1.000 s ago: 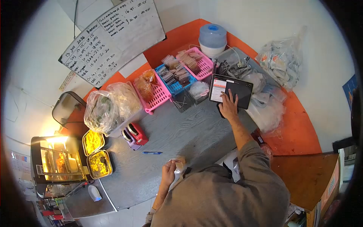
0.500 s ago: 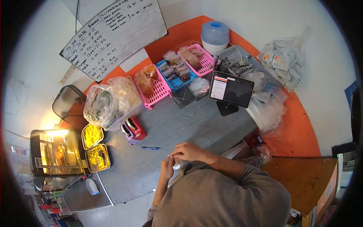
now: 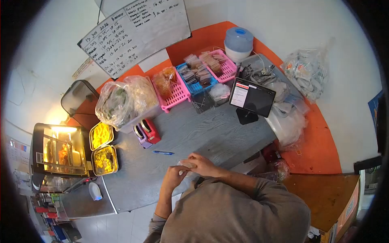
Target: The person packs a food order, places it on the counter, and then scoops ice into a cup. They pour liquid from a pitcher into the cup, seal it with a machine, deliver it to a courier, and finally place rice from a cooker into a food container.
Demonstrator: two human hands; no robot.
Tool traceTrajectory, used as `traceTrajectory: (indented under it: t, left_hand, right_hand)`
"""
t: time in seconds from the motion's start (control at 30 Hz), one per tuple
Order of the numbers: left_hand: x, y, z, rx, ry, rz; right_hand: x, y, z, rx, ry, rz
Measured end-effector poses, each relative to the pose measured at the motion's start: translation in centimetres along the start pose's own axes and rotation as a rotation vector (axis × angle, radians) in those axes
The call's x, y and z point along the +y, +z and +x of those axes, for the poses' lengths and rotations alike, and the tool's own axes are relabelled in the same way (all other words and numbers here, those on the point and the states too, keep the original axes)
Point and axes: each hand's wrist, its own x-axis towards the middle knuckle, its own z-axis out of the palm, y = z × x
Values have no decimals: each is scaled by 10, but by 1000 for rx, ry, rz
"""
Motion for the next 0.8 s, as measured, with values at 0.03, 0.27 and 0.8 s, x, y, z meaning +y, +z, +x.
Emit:
traceTrajectory:
  t: [0.03,0.27,0.8]
  left_hand:
    - [-1,-3,-1,4,-5,-3]
    - [-31,40,-7,723,83,300]
    - [-22,75,-43,353,-193,-15]
  right_hand:
    - [6,4,2,11,-238,-138]
    - [26,24,21,-182,-158,43]
    - [79,36,36,382,345,-25]
